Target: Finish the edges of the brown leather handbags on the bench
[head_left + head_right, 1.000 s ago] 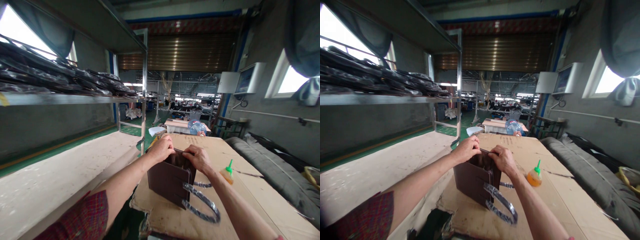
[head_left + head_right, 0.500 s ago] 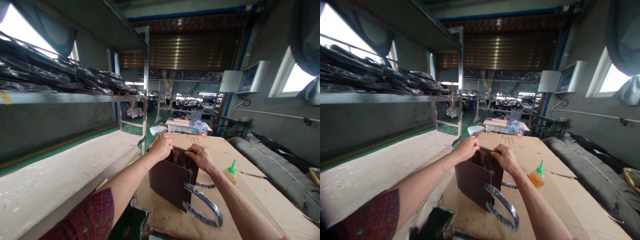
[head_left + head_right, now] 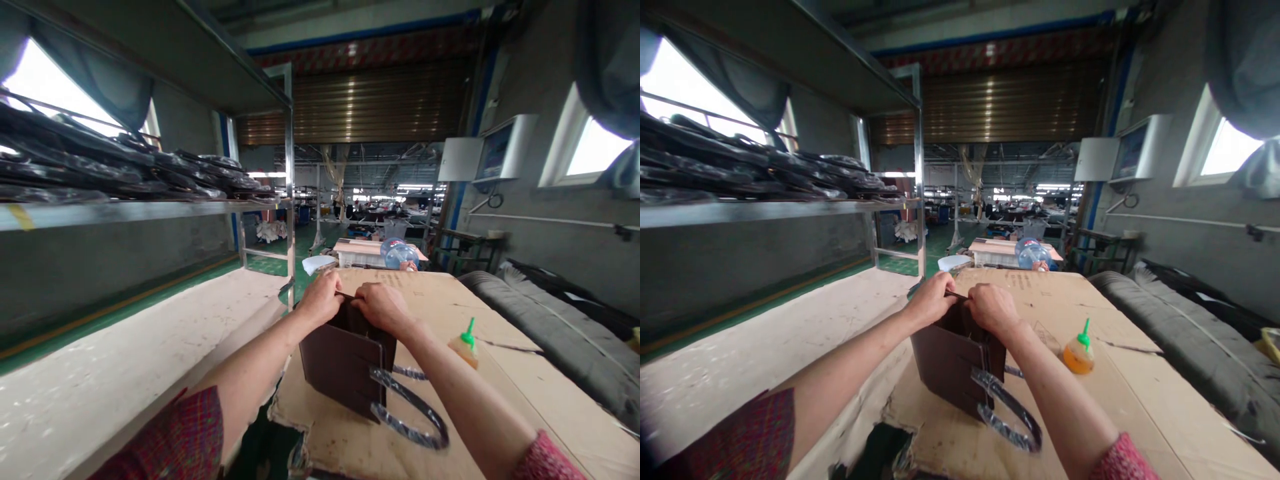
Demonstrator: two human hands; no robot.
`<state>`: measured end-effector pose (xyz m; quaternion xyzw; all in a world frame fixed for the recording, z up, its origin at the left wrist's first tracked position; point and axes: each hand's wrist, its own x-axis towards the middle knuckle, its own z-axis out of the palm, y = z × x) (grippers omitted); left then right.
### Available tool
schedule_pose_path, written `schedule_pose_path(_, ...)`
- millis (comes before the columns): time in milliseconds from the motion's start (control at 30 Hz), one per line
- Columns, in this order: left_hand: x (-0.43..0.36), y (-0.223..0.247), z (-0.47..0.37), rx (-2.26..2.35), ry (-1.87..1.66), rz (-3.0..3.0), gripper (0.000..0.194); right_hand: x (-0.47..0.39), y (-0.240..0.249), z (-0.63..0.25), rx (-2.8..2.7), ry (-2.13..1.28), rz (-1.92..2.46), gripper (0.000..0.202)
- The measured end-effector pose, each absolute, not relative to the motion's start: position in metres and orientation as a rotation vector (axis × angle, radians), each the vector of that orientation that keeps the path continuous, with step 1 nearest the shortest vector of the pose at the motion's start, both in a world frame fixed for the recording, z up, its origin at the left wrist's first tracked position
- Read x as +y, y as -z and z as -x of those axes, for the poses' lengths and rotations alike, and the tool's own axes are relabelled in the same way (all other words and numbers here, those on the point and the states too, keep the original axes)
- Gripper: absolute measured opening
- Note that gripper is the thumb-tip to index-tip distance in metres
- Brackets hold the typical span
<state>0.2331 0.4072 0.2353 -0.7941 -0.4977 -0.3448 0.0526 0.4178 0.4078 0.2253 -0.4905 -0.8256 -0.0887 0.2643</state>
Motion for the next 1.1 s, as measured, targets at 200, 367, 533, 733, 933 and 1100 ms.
schedule_pose_path(200,0.409,-0.229,-0.200,-1.594,1.227,2.278,0.042,0.424,-0.218,-0.423,-2.122,-0.008,1.231,0.013)
schedule_pose_path(367,0.402,-0.231,-0.195,-1.694,1.091,2.314,0.031,0.425,-0.215,-0.425,-2.086,-0.047,1.233,0.014)
schedule_pose_path(533,0.400,-0.234,-0.198,-1.649,1.074,2.359,0.015,0.424,-0.215,-0.424,-2.088,-0.037,1.223,0.014)
schedule_pose_path(733,0.405,-0.235,-0.198,-1.668,1.069,2.336,0.008,0.424,-0.213,-0.423,-2.092,-0.044,1.230,0.014)
schedule_pose_path(933,0.411,-0.236,-0.199,-1.743,0.931,2.282,0.010,0.422,-0.214,-0.423,-2.105,-0.042,1.240,0.015)
schedule_pose_path(1100,0.410,-0.240,-0.203,-1.758,0.860,2.245,0.013,0.419,-0.217,-0.422,-2.119,-0.051,1.260,0.015)
